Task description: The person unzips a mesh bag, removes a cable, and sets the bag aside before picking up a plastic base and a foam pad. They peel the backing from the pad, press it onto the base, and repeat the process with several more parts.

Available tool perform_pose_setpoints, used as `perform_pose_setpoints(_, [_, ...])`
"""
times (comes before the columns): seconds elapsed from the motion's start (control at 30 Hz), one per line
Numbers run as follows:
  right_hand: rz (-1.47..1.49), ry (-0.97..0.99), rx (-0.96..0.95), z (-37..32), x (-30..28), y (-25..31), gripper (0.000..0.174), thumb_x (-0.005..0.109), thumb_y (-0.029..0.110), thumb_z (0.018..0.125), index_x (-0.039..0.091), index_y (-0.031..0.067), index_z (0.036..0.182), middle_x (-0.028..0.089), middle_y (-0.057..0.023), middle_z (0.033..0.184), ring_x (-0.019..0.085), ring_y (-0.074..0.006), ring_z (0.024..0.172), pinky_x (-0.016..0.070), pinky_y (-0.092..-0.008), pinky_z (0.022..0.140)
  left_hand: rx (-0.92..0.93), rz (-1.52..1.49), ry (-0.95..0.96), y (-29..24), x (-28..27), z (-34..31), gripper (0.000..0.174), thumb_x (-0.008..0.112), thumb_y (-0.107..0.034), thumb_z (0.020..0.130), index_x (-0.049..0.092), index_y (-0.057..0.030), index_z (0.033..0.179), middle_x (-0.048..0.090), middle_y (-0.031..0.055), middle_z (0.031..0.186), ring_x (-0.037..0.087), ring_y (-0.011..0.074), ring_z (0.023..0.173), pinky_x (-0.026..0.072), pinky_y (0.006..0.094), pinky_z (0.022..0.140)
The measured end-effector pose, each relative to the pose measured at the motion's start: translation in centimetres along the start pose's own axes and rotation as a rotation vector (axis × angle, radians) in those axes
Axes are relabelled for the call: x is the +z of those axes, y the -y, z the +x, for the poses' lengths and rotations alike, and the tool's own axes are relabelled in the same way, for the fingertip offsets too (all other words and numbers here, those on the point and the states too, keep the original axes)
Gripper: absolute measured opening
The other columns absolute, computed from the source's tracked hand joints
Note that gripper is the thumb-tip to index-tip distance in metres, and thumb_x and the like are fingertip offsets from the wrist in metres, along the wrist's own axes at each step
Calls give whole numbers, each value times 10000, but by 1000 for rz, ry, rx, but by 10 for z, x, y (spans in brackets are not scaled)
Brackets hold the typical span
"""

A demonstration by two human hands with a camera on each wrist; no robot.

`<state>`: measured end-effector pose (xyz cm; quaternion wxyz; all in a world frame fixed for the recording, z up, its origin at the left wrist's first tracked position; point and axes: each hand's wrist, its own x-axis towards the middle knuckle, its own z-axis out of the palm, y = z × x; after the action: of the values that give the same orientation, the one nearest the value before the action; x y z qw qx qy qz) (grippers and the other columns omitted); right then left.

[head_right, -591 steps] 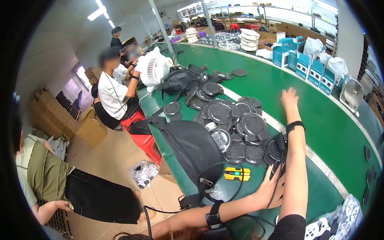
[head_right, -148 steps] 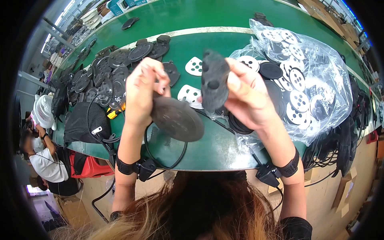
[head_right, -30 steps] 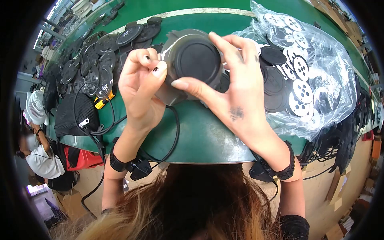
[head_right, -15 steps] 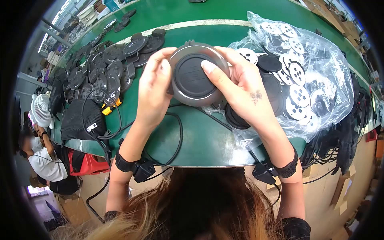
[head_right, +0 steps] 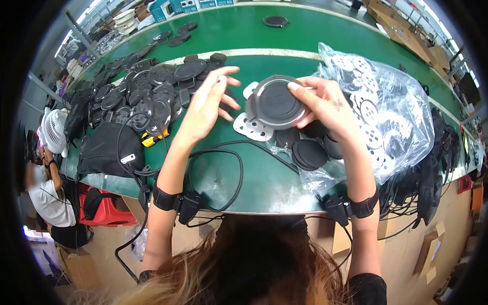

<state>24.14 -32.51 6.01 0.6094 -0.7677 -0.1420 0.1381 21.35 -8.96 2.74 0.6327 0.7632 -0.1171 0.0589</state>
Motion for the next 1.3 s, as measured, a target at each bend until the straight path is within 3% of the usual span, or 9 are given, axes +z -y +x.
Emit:
perform_pose_setpoints(0.13, [-136, -58, 91, 42, -19, 14, 291, 550, 234, 892, 572, -36, 998, 616, -66, 762, 591, -80, 553, 511, -168, 510, -108, 782, -292, 27, -34, 6, 456, 522, -326, 854, 463, -18, 1186, 496, 213, 1102, 581, 367, 899, 466, 439, 804])
perform_pose_setpoints(0.3, [481, -62, 44, 152, -51, -39, 425, 507, 194, 915, 392, -116, 1182, 501, -253, 1148, 555, -303, 1043, 479, -337, 909, -155, 980, -224, 38, -36, 2, 623, 628, -424, 760, 499, 77, 1107, 438, 212, 1120, 577, 376, 925, 482, 442, 787])
perform_pose_setpoints(0.43, [264, -322, 280, 155, -40, -33, 563, 516, 257, 909, 306, -108, 1283, 424, -317, 1234, 468, -354, 1153, 364, -393, 1016, -157, 984, -134, 31, -29, 0, 735, 675, -535, 677, 537, 63, 1082, 450, 206, 1100, 545, 360, 1004, 488, 444, 792])
perform_pose_setpoints(0.57, [-674, -124, 10, 96, -31, -17, 523, 525, 315, 873, 439, -37, 1251, 524, -238, 1174, 529, -278, 1087, 424, -326, 903, -44, 946, -14, 34, -19, -5, 588, 733, -395, 665, 567, -61, 1119, 467, 175, 1088, 514, 341, 1017, 482, 437, 801])
perform_pose_setpoints(0.67, [-952, 21, -171, 56, -35, -15, 297, 545, 249, 851, 628, -30, 913, 645, -135, 750, 622, -191, 710, 482, -309, 648, 116, 867, 90, 41, -14, -5, 414, 702, -136, 704, 585, -108, 1099, 495, 122, 1073, 502, 323, 985, 456, 403, 846])
perform_pose_setpoints(0.87, [-878, 243, -57, 7, -25, -22, 488, 713, 449, 705, 650, -19, 829, 627, -137, 704, 617, -234, 683, 484, -312, 638, 357, 742, 82, 32, -17, 2, 319, 553, 45, 735, 567, -63, 1036, 529, 124, 994, 510, 311, 965, 396, 367, 868])
perform_pose_setpoints(0.97, [-719, 297, -137, -1, -13, -25, 457, 769, 344, 686, 621, -36, 891, 590, -73, 697, 568, -145, 637, 458, -258, 594, 500, 671, 4, 20, -22, 8, 304, 540, 51, 751, 562, -48, 1037, 558, 115, 998, 547, 293, 941, 426, 347, 836])
perform_pose_setpoints(1.1, [-820, 424, -165, -4, -7, -29, 462, 788, 321, 649, 570, -17, 877, 563, -82, 715, 555, -186, 644, 463, -282, 619, 283, 358, -147, 0, -20, 3, 538, 569, 19, 825, 309, -50, 1292, 579, 87, 1009, 554, 141, 917, 433, 278, 811])
perform_pose_setpoints(1.3, [-720, 327, -371, -11, -1, -39, 528, 788, 255, 642, 490, 24, 1011, 530, -83, 742, 545, -218, 678, 450, -318, 638, 323, -175, -122, -7, -21, 3, 237, 464, 15, 838, 560, 27, 1055, 556, 68, 1020, 515, 127, 961, 386, 256, 889])
